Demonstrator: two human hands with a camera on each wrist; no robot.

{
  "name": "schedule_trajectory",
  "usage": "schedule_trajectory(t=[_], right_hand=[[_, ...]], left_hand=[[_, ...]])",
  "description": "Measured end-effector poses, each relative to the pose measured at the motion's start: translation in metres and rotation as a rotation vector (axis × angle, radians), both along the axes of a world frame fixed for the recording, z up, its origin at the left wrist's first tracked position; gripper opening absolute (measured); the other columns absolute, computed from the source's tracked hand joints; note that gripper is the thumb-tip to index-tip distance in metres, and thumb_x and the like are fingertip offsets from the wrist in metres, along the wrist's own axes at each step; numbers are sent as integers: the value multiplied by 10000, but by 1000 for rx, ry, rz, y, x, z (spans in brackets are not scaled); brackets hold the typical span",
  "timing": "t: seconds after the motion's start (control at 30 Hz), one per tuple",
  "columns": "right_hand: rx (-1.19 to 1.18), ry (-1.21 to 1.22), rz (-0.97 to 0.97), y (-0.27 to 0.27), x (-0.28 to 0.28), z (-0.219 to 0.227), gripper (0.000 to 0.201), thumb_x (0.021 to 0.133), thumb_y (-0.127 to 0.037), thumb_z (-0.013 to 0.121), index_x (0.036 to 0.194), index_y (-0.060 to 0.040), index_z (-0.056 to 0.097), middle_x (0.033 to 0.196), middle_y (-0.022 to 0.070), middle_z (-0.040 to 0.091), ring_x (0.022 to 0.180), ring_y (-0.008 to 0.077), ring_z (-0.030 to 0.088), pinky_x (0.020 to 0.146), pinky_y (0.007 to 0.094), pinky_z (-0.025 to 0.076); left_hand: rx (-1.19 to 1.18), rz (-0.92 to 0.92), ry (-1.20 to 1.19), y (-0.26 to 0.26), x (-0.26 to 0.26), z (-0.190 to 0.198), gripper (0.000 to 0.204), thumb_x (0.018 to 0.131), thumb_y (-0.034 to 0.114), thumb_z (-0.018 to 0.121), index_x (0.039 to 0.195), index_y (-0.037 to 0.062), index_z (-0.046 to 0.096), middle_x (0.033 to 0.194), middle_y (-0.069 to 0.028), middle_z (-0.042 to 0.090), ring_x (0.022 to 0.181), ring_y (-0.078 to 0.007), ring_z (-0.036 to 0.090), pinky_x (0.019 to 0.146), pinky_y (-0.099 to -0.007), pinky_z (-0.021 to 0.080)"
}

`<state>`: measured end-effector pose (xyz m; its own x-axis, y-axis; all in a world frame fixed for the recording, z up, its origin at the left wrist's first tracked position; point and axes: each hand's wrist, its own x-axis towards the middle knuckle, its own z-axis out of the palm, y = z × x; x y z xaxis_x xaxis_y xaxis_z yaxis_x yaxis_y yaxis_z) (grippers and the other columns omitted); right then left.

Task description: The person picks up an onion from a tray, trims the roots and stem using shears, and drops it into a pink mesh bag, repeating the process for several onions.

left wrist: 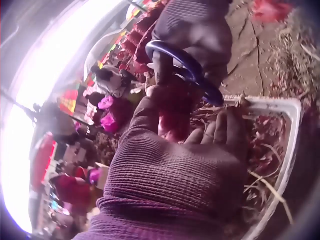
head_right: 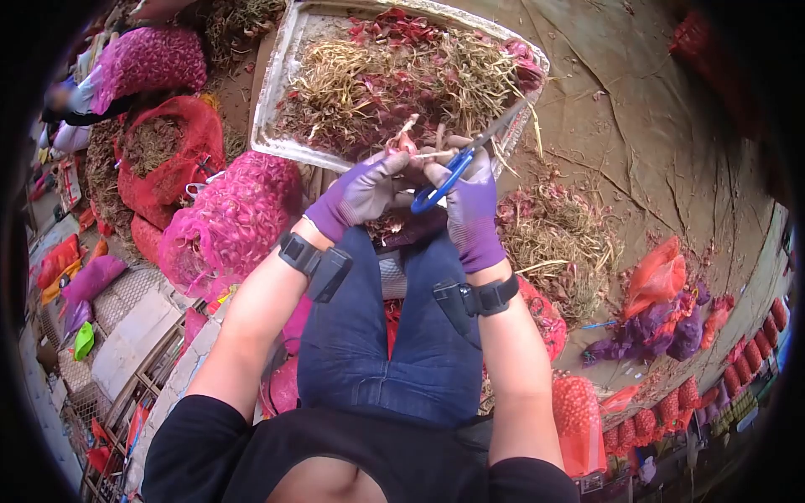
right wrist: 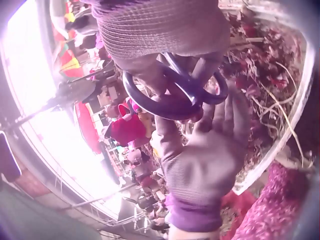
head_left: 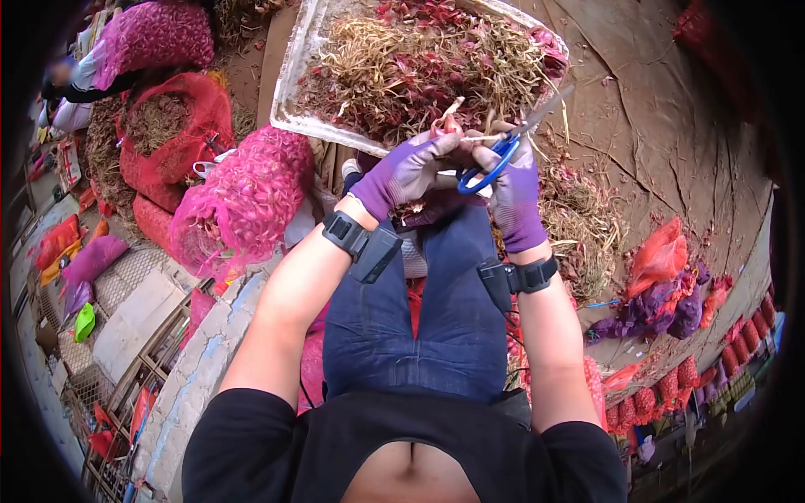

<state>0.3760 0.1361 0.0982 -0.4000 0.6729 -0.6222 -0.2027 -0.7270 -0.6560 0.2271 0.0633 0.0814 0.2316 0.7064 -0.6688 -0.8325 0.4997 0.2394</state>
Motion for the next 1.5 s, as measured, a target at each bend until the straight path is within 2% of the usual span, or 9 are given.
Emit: schedule_trajectory(t=[0.13,0.27,0.37,0.47,0.7,0.83,1.1,1.3,1.5], right_hand=[[141,-175,4,1,6,0,405,777,7,646,1110,-33,418,935,74,590,788,127,607,689,206,490],[208,-315,83,-16,29,-8,474,764,-140,726,1110,-24,424,900,77,578,765,133,577,677,236,473],[591,-611,523,-43,45,-17,682,692,-427,781,1113,-13,438,891,139,566,819,264,573,743,383,463],[366,-582,677,-46,44,-2,705,691,-464,768,1135,-23,442,858,135,565,790,246,570,733,378,455],[215,-552,607,-32,27,-9,477,750,-352,749,1013,-27,520,710,45,547,625,130,511,588,279,430],[-59,-372,276,-32,37,-17,264,821,-226,672,929,-60,497,604,-16,495,511,56,487,462,213,370],[469,-636,722,-47,42,-6,552,735,-436,744,1025,-60,462,651,89,580,590,229,603,567,350,464],[409,-764,822,-44,29,-5,492,773,-422,710,1003,-60,471,678,92,589,595,214,604,576,357,471],[-103,-587,459,-37,29,1,373,828,-322,665,959,-41,457,655,70,561,535,161,576,535,320,467]], left_hand=[[46,-35,211,0,1,-1,247,910,248,581,1118,127,521,1058,-11,603,1027,-162,576,855,-346,486],[17,236,228,4,-12,-13,120,915,159,567,1022,120,530,993,-58,629,952,-194,622,819,-341,505],[-6,240,278,2,-19,-15,117,911,156,575,1013,123,528,985,-55,632,957,-193,621,820,-340,500],[-11,162,311,2,-20,-15,141,904,162,587,1026,125,527,999,-56,639,961,-183,621,819,-324,493],[-26,24,434,-1,-11,-5,251,883,146,604,1103,91,495,1034,-63,642,969,-155,625,770,-281,508],[-54,19,475,-3,-14,-3,262,879,147,607,1105,85,489,1033,-71,635,973,-170,624,796,-291,507],[-6,18,735,-3,-19,-8,311,840,89,643,1098,22,483,1014,-104,628,977,-189,619,846,-286,485],[44,-91,915,-4,-12,-10,331,830,63,646,1102,-8,473,1011,-108,629,930,-170,623,834,-275,478],[35,12,822,-9,-11,-13,301,833,47,635,1087,-10,483,1006,-109,628,928,-175,624,830,-281,481]])
